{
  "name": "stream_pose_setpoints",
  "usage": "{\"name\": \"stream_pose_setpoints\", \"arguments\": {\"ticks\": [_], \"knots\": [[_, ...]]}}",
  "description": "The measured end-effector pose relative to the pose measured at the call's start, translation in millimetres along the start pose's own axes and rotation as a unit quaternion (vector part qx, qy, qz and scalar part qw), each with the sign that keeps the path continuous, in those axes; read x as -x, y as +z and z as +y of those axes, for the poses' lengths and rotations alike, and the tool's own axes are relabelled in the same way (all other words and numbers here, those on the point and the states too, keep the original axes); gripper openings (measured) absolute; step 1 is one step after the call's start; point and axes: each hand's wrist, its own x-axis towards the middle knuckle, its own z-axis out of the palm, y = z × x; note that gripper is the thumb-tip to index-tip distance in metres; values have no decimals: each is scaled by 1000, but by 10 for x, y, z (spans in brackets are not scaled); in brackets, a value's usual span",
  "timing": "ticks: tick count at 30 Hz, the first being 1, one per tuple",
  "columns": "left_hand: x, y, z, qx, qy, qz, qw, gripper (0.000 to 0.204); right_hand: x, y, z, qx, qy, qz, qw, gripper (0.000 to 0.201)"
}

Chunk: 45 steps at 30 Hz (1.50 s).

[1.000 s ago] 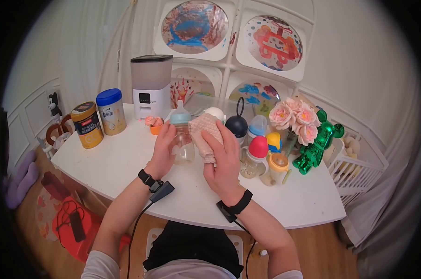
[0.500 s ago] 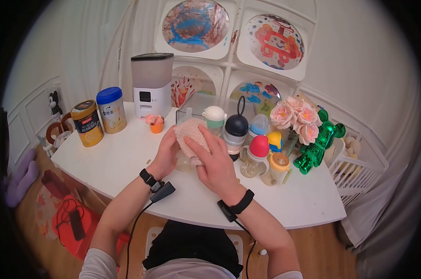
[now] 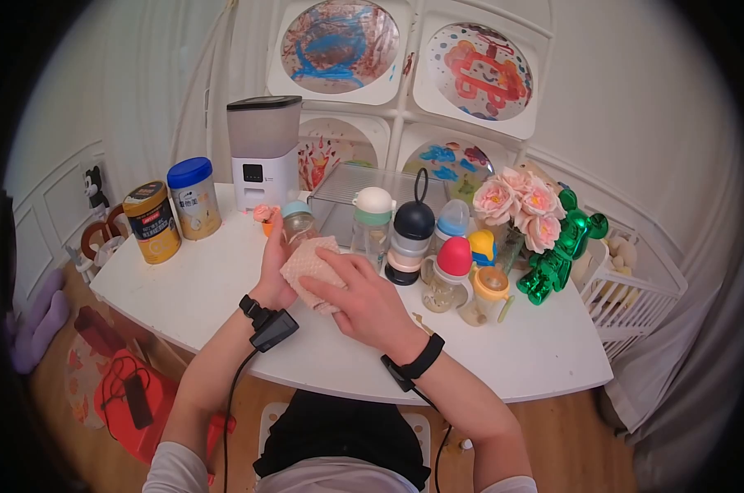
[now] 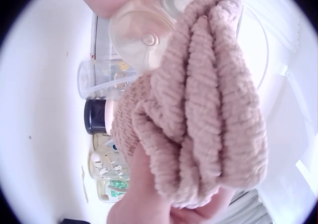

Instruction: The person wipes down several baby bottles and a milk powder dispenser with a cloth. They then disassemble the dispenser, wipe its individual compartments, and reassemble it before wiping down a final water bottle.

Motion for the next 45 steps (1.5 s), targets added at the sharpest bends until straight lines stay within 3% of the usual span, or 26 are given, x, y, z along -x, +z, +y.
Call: {"name": "stream_pose_setpoints", "arguments": {"ticks": [8, 12, 18, 24, 27, 29, 30, 32, 33, 35, 39, 40, 42, 43, 45], "knots": [[103, 98, 124, 64, -73, 9, 995, 67, -46, 2, -30, 31, -33, -10, 999, 65], [9, -28, 91, 64, -64, -5, 996, 66, -71, 17, -25, 45, -48, -4, 998, 62], [-35, -9, 72, 69, -4, 54, 996, 74, -57, 27, -20, 65, 13, 31, 997, 52], [23, 36, 135, 76, 24, 81, 993, 62, 42, 71, 3, 89, 82, 54, 991, 52], [82, 116, 141, 27, 61, 57, 996, 63, 58, 65, 50, 84, 100, 97, 987, 56], [179, 281, 139, -34, 74, 55, 995, 59, 17, 24, 48, 55, 90, 197, 975, 63], [172, 280, 111, -34, 74, 55, 995, 59, 5, 15, 61, 54, 90, 197, 975, 63], [141, 252, 48, -78, 101, -58, 990, 54, -13, -5, 88, 53, 67, 271, 959, 71], [149, 244, 33, -77, 101, -58, 990, 54, -4, -7, 91, 53, 67, 271, 959, 71], [170, 225, 7, -79, 70, -146, 984, 58, 13, -2, 95, 11, 75, 309, 948, 75], [116, 184, -84, -157, 112, -147, 970, 55, 16, 47, 148, 6, 76, 357, 931, 75], [117, 173, -87, -166, 104, -166, 967, 55, 6, 15, 137, 6, 76, 356, 931, 75], [139, 180, -117, -174, 96, -183, 963, 56, -19, -74, 89, -5, 37, 191, 981, 75], [160, 221, -176, -157, 111, -157, 969, 49, -39, -1, 61, 4, 34, 154, 987, 76], [161, 231, -198, -142, 126, -130, 973, 43, -52, 11, 12, 0, 50, 148, 988, 78]]}}
